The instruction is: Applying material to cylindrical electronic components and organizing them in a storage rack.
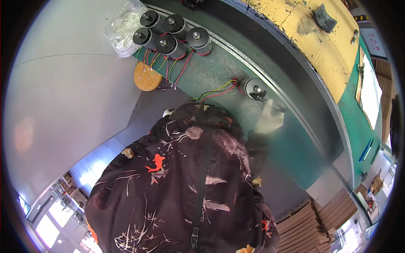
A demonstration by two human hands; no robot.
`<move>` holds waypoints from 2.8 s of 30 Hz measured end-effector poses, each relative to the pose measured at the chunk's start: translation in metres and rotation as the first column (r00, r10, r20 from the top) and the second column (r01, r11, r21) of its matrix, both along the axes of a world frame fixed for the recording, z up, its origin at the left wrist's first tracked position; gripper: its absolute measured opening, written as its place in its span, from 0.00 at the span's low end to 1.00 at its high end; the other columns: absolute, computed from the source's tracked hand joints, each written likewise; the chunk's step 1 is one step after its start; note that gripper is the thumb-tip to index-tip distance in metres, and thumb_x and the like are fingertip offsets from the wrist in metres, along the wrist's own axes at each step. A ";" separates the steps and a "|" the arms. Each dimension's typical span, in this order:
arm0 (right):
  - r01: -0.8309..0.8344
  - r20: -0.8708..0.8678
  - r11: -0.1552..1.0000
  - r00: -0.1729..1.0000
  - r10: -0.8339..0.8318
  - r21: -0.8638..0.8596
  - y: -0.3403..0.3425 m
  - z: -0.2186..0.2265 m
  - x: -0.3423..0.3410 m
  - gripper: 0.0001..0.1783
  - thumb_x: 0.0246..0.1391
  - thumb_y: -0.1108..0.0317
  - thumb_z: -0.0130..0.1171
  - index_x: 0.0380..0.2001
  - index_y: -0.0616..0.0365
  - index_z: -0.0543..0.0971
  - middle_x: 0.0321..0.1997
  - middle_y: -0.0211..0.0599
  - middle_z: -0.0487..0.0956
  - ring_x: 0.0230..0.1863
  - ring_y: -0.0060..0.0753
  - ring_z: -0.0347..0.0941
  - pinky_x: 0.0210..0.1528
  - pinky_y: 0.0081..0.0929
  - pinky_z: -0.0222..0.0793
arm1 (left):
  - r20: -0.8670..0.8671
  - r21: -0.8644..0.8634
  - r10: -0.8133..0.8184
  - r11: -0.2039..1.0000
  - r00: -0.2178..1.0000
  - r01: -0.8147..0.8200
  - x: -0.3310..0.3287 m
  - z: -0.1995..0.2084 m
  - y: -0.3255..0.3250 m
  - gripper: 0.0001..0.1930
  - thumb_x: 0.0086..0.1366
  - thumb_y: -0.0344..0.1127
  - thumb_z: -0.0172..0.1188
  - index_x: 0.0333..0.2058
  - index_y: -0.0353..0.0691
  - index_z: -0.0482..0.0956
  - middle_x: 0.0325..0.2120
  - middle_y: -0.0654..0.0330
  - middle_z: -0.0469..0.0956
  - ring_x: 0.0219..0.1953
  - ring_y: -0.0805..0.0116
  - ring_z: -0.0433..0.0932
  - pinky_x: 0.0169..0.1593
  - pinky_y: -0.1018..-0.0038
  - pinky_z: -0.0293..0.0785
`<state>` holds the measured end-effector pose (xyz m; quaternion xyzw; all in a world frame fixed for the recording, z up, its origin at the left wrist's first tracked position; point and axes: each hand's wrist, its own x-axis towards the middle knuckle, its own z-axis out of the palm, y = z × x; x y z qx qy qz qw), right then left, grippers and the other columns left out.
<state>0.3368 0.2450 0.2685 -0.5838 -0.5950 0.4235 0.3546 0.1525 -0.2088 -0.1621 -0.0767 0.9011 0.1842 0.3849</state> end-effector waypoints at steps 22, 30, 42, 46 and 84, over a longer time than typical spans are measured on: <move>-0.250 -0.523 0.863 0.710 0.471 0.439 0.104 0.120 -0.009 0.16 0.59 0.68 0.58 0.46 0.67 0.76 0.38 0.41 0.80 0.31 0.26 0.74 0.36 0.20 0.71 | -0.135 0.079 -0.049 0.995 0.990 0.060 -0.004 0.024 -0.001 0.24 0.53 0.57 0.64 0.38 0.43 0.85 0.36 0.52 0.84 0.42 0.57 0.83 0.47 0.65 0.77; -0.501 0.551 0.465 0.834 0.033 0.730 0.163 0.138 -0.082 0.26 0.42 0.56 0.71 0.44 0.54 0.77 0.39 0.46 0.75 0.43 0.49 0.71 0.45 0.41 0.67 | -0.111 0.392 -0.253 0.878 0.961 0.276 -0.024 0.174 0.145 0.32 0.51 0.56 0.69 0.47 0.36 0.80 0.42 0.48 0.82 0.46 0.55 0.81 0.51 0.65 0.75; 0.003 -0.389 1.000 0.921 -0.005 -0.006 0.013 -0.070 0.007 0.29 0.59 0.48 0.56 0.46 0.67 0.77 0.44 0.43 0.78 0.44 0.35 0.73 0.46 0.35 0.70 | -0.258 0.417 -0.668 0.575 0.698 0.704 0.046 0.219 0.370 0.51 0.40 0.48 0.75 0.62 0.34 0.62 0.55 0.43 0.71 0.56 0.49 0.72 0.60 0.64 0.68; -0.333 -0.399 0.233 0.630 -0.667 -0.914 0.011 -0.140 0.015 0.39 0.53 0.36 0.53 0.49 0.65 0.74 0.50 0.45 0.77 0.52 0.47 0.72 0.54 0.49 0.70 | 0.050 0.760 -0.557 0.560 0.829 0.330 0.031 0.238 0.346 0.32 0.54 0.48 0.66 0.53 0.33 0.75 0.46 0.47 0.79 0.49 0.57 0.78 0.53 0.65 0.73; 0.770 -0.742 -0.163 -0.637 -0.208 -0.616 -0.589 -0.092 0.231 0.35 0.51 0.46 0.61 0.56 0.59 0.71 0.47 0.46 0.78 0.43 0.47 0.77 0.47 0.46 0.75 | 0.426 0.625 -0.900 0.370 0.098 0.687 0.016 0.139 0.359 0.24 0.60 0.49 0.64 0.49 0.38 0.78 0.45 0.57 0.79 0.48 0.64 0.75 0.55 0.67 0.69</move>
